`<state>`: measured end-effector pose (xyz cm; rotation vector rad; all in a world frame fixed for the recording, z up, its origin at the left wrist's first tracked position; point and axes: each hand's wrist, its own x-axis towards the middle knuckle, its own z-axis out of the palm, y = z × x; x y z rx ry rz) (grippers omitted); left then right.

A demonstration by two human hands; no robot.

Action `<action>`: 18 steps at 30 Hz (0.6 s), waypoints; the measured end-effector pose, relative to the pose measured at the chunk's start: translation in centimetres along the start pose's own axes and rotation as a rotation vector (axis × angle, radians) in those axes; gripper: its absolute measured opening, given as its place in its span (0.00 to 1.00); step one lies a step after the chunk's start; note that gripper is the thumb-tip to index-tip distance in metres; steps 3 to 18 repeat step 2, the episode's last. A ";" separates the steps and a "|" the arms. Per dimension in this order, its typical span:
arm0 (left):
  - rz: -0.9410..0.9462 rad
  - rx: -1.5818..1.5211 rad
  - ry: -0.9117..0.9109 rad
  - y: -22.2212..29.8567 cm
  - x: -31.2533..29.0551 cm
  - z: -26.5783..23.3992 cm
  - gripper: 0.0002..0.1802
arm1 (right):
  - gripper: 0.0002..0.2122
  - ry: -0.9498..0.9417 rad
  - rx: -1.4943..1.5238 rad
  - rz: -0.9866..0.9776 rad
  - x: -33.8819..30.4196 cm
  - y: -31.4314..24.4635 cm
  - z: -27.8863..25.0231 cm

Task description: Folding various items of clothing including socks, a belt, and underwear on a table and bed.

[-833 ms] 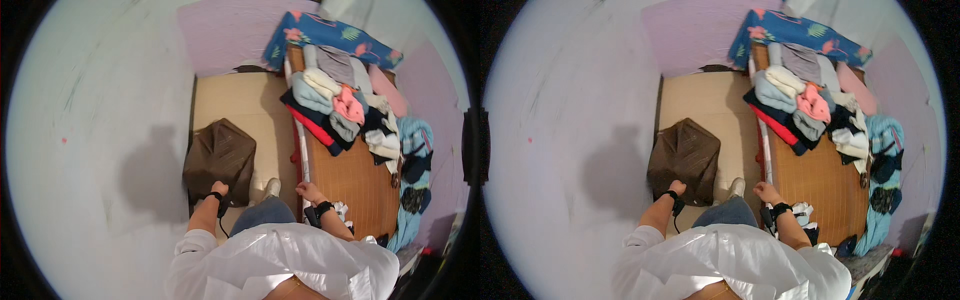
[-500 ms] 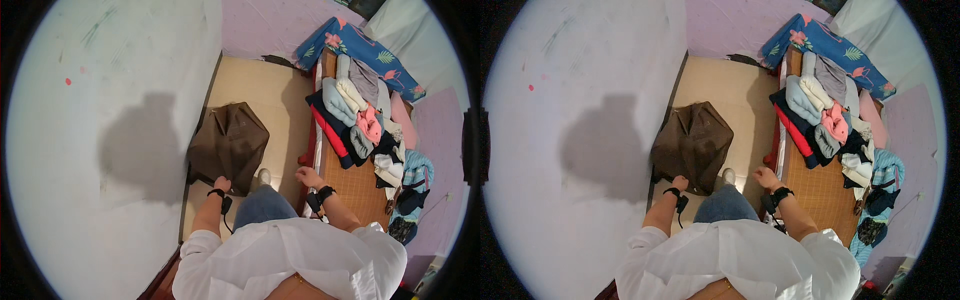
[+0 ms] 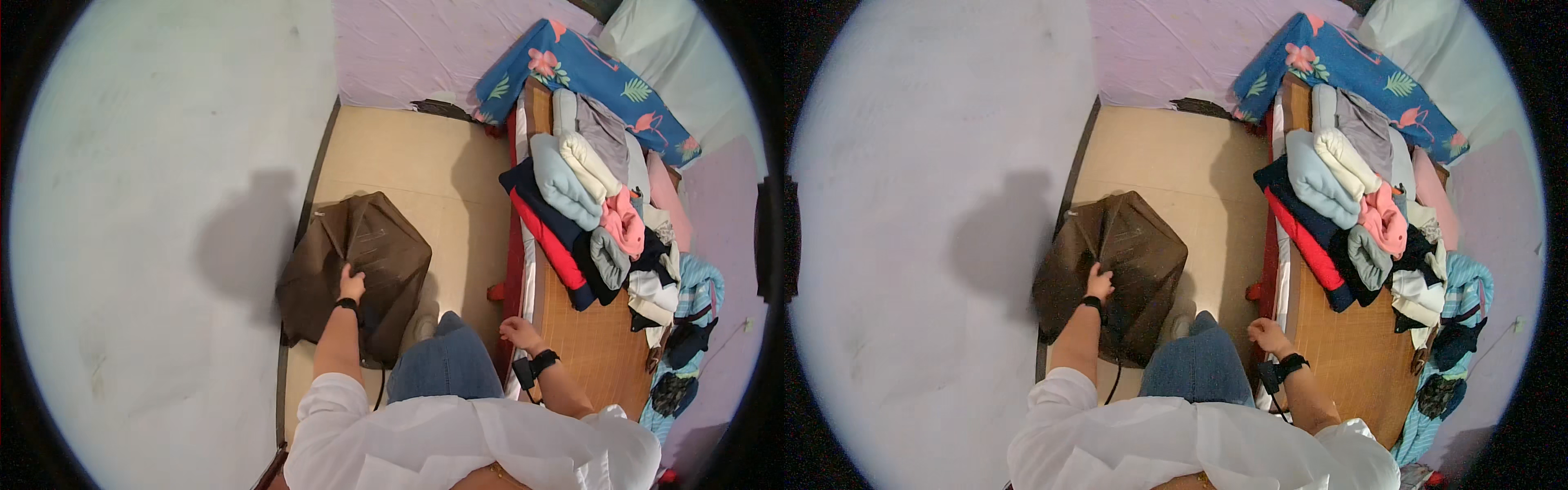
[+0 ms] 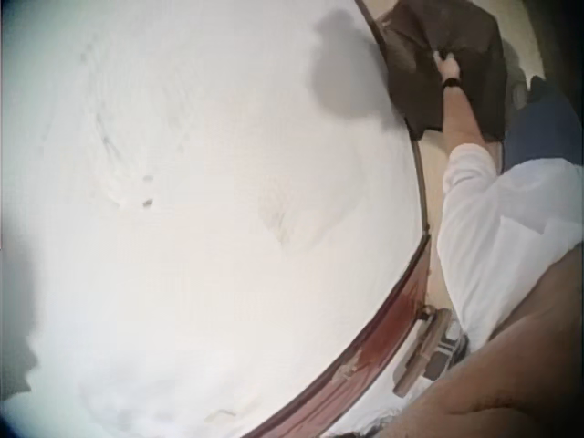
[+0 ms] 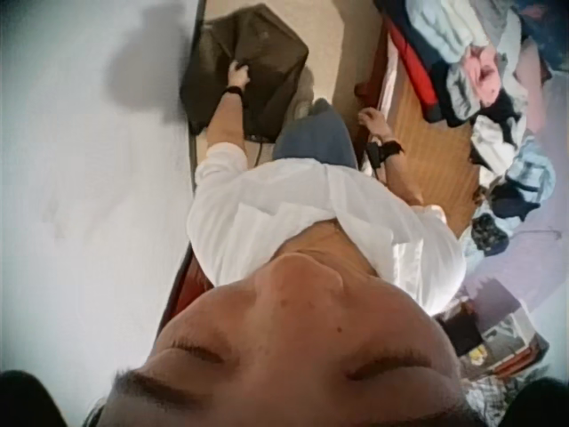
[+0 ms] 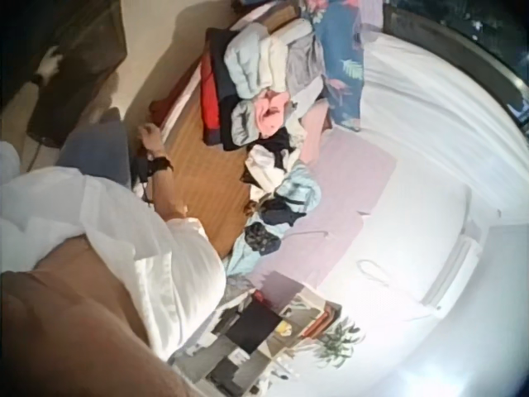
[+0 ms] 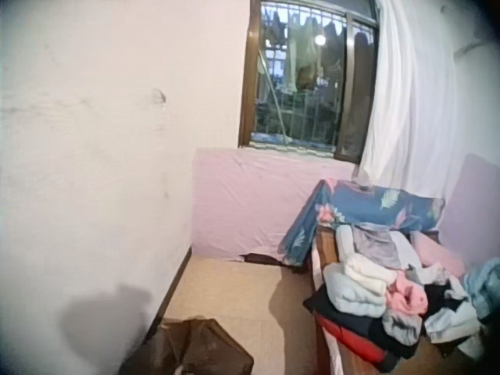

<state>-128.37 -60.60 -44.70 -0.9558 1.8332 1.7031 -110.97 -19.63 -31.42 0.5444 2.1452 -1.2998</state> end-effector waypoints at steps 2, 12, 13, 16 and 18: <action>-0.038 0.002 -0.033 2.3 1.3 2.7 0.33 | 0.11 0.036 0.017 0.112 1.4 2.3 -0.7; -0.038 0.002 -0.033 2.3 1.3 2.7 0.33 | 0.11 0.036 0.017 0.112 1.4 2.3 -0.7; -0.038 0.002 -0.033 2.3 1.3 2.7 0.33 | 0.11 0.036 0.017 0.112 1.4 2.3 -0.7; -0.038 0.002 -0.033 2.3 1.3 2.7 0.33 | 0.11 0.036 0.017 0.112 1.4 2.3 -0.7; -0.038 0.002 -0.033 2.3 1.3 2.7 0.33 | 0.11 0.036 0.017 0.112 1.4 2.3 -0.7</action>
